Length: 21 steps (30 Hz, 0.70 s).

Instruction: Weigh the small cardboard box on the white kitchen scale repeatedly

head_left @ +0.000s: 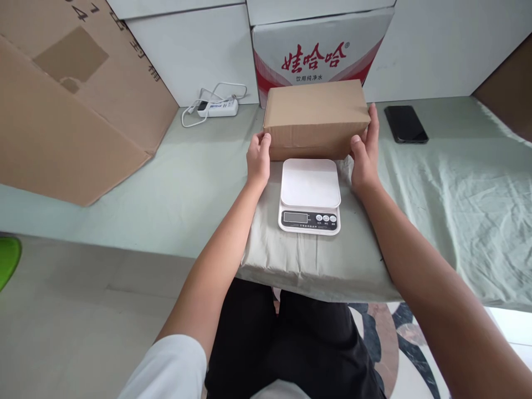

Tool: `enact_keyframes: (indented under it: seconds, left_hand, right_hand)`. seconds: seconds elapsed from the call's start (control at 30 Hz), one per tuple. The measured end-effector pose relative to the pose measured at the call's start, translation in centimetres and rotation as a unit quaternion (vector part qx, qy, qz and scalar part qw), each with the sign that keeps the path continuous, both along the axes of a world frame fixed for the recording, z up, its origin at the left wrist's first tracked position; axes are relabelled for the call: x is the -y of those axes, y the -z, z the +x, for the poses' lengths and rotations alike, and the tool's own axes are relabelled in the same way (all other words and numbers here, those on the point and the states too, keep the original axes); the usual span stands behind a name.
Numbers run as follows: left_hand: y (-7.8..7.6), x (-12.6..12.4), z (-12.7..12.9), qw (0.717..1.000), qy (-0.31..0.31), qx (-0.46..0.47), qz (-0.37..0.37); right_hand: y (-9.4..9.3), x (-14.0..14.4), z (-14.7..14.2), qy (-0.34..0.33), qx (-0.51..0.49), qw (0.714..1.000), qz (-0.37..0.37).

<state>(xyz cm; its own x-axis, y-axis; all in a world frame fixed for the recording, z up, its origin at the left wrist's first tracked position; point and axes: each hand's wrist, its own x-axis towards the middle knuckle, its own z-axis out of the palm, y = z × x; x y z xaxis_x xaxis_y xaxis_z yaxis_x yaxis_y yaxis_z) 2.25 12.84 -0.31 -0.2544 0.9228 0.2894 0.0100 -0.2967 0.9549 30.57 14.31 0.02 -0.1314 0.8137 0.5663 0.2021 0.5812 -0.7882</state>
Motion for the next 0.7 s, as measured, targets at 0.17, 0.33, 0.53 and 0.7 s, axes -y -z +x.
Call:
enact_keyframes:
  seconds: [0.17,0.33,0.53,0.7]
  left_hand:
    - [-0.7,0.6,0.0,0.999,-0.009,-0.015,0.043]
    - [-1.4,1.6,0.0,0.996,-0.013,-0.035,0.087]
    - [-1.9,4.6,-0.4,0.994,-0.028,-0.031,0.098]
    - [-1.8,8.8,-0.8,0.991,-0.024,-0.055,0.118]
  right_hand:
    - [-0.9,1.0,-0.1,0.024,-0.039,0.999,0.028]
    - [-1.7,1.4,0.4,0.010,-0.053,0.991,0.123]
    - [-1.7,2.5,1.7,-0.007,-0.050,0.990,0.133]
    - [-1.0,6.8,3.1,0.007,-0.030,0.988,0.153]
